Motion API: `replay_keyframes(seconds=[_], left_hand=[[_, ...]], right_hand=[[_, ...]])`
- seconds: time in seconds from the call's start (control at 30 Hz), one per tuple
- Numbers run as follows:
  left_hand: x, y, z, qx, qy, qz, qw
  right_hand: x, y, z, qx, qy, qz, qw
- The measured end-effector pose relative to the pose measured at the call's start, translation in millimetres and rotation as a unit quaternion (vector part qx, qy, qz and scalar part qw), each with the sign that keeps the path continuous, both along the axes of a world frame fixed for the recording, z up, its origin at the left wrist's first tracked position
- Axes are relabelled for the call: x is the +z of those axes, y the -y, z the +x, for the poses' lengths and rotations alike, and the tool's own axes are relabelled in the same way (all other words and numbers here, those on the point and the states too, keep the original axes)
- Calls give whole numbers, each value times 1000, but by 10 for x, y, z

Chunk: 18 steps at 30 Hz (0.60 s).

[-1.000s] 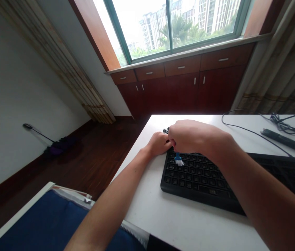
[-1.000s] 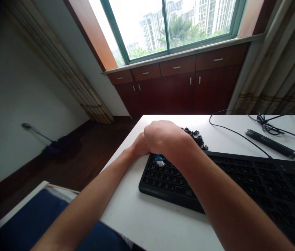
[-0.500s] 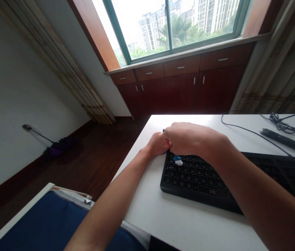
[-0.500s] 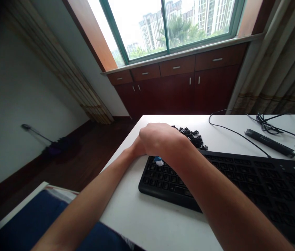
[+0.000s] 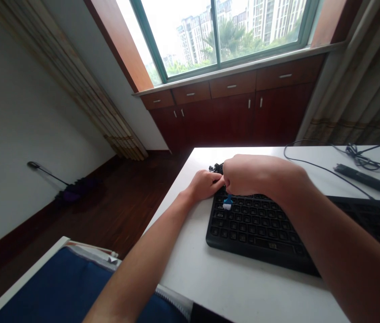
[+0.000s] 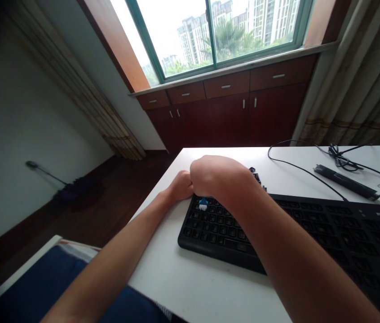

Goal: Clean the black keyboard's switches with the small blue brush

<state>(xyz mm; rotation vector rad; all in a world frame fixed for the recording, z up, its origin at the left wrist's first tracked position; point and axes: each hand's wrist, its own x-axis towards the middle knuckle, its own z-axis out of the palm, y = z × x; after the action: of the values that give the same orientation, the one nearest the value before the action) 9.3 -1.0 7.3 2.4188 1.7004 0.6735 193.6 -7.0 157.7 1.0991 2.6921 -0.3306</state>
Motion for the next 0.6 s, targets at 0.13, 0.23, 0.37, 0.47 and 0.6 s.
replay_keyframes(seconds=[0.13,0.23,0.37,0.47,0.6], left_hand=[[35,3,31,-8,-17,28,999],[38,-1,38,-13,-24,39,999],[27,-6,34,-19,-34,41,998],[26,-4,36,-22,-42,41,998],[36,2,42,-19,-50,44,998]], right_hand=[[-28,-33,20,-7,16,-1,1000],[-24,-42,27,-7,36,-12,999],[8,-44,11,-26,73,-21,997],[13,-60,-6,-35,99,-34,994],[-13,-90,-7,-60,109,-43,991]])
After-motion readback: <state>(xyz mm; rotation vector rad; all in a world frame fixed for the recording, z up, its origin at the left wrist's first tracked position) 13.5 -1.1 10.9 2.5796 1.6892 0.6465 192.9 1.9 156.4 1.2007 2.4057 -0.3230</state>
